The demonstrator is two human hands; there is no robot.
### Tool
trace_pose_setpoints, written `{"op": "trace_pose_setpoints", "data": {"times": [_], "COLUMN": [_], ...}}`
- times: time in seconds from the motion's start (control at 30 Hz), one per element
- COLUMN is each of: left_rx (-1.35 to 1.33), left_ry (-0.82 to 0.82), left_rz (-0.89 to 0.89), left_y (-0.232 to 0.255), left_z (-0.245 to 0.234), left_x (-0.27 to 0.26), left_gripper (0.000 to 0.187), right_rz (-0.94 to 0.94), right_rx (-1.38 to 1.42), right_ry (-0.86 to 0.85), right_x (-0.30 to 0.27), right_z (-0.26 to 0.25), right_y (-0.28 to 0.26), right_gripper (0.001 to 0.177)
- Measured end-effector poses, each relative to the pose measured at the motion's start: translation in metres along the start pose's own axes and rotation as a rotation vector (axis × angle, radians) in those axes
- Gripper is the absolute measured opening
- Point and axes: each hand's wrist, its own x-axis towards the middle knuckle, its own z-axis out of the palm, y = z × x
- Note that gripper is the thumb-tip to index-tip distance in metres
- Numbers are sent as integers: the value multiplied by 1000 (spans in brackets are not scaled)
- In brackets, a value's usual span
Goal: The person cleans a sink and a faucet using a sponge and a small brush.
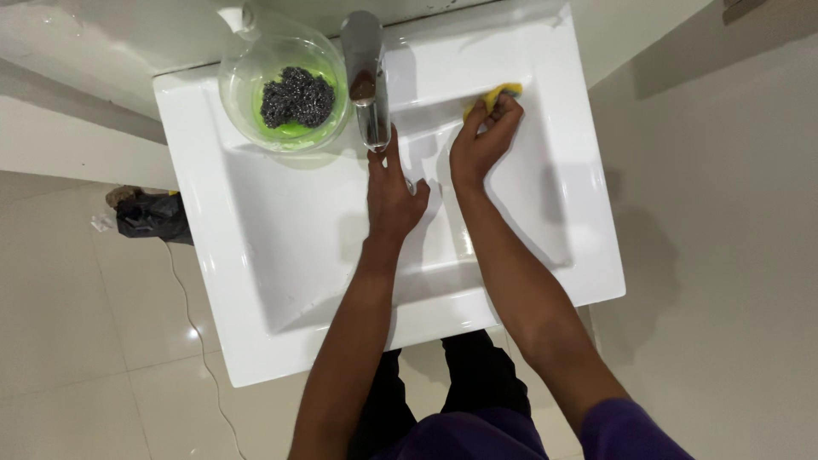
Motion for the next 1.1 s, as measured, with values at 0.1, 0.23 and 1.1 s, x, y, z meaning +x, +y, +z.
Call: {"op": "trace_pose_setpoints", "data": {"times": [0.1, 0.23, 1.1], "left_rx": [4, 34, 73], "left_ry": [-45, 36, 99], "left_rz": [-86, -27, -44], "left_y": [-5, -18, -31], "left_z": [3, 9, 5], "left_x": [-1, -1, -2], "left_gripper": [107, 98, 84], "right_rz": [15, 140, 96], "right_rx": [5, 86, 227], "right_ry": [-49, -182, -463], "right_x": [-12, -35, -52], "right_z": [5, 19, 24], "right_y": [16, 21, -4], "right_gripper": [23, 24, 17]}}
